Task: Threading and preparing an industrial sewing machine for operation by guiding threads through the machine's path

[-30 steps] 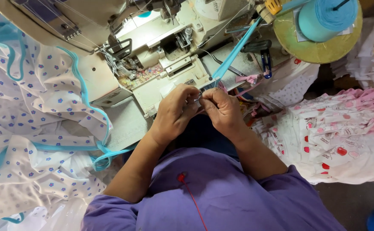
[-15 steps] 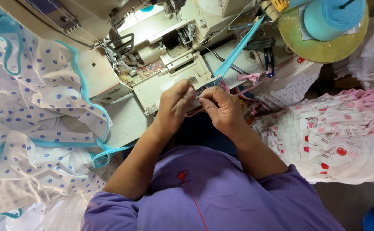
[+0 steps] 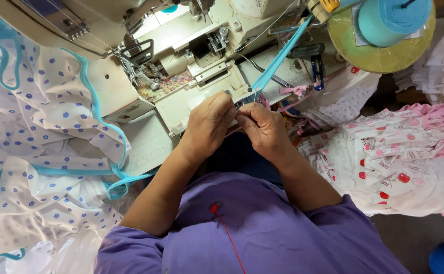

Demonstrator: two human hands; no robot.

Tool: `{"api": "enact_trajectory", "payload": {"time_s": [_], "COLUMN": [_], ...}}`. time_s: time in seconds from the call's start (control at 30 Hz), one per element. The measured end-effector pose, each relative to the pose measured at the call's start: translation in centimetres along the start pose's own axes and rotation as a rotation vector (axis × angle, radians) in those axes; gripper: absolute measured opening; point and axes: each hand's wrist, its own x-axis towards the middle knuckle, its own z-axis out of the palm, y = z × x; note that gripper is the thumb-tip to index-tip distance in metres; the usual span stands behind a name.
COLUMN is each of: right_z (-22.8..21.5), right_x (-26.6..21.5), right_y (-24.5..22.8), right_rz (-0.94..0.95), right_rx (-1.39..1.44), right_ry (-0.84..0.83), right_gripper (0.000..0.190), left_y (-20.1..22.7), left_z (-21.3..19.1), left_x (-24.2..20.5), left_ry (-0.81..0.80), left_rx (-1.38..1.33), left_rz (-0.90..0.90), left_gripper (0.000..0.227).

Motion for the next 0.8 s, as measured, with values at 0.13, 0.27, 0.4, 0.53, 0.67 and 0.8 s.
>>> {"api": "enact_trajectory", "payload": {"time_s": [0.13,0.27,0.4,0.53,0.67,0.8], "right_z": [0.1,-1.3,-3.0,-3.8,-3.7,-3.0], "right_x": [0.5,2.7,5.3,8.4,11.3,13.2], "right_y": [1.2,2.0,0.9,1.8,2.5,2.9], "right_rz": [-0.134,-0.206,-0.353,-0.474,-0.520,-0.490], "right_rx": [-0.069,-0.160,-0.354,-0.439,-0.570,-0.594], "right_ry": [0.049,0.072,0.043,0.019,-0.009,-0.142], "right_gripper": [0.011,0.013,0.011,0.014,0.012,0.014], "left_y": [-0.6,-2.8,-4.0,-5.7,-6.6,-6.0], "left_z": [0.7,0.3,-0.3,0.8,1.1,1.0], "left_x": [0.4,2.8,5.4,5.7,5.7,5.6], "left_ry": [0.037,0.086,0.118,0.161,0.120,0.176], "left_rx": [-0.002,0.059,0.336,0.368,0.411,0.192], "left_rz": [-0.056,0.034,0.050,0.102,0.088,0.002], "left_gripper": [0.021,0.018,0.022,0.025,0.025,0.017]}}
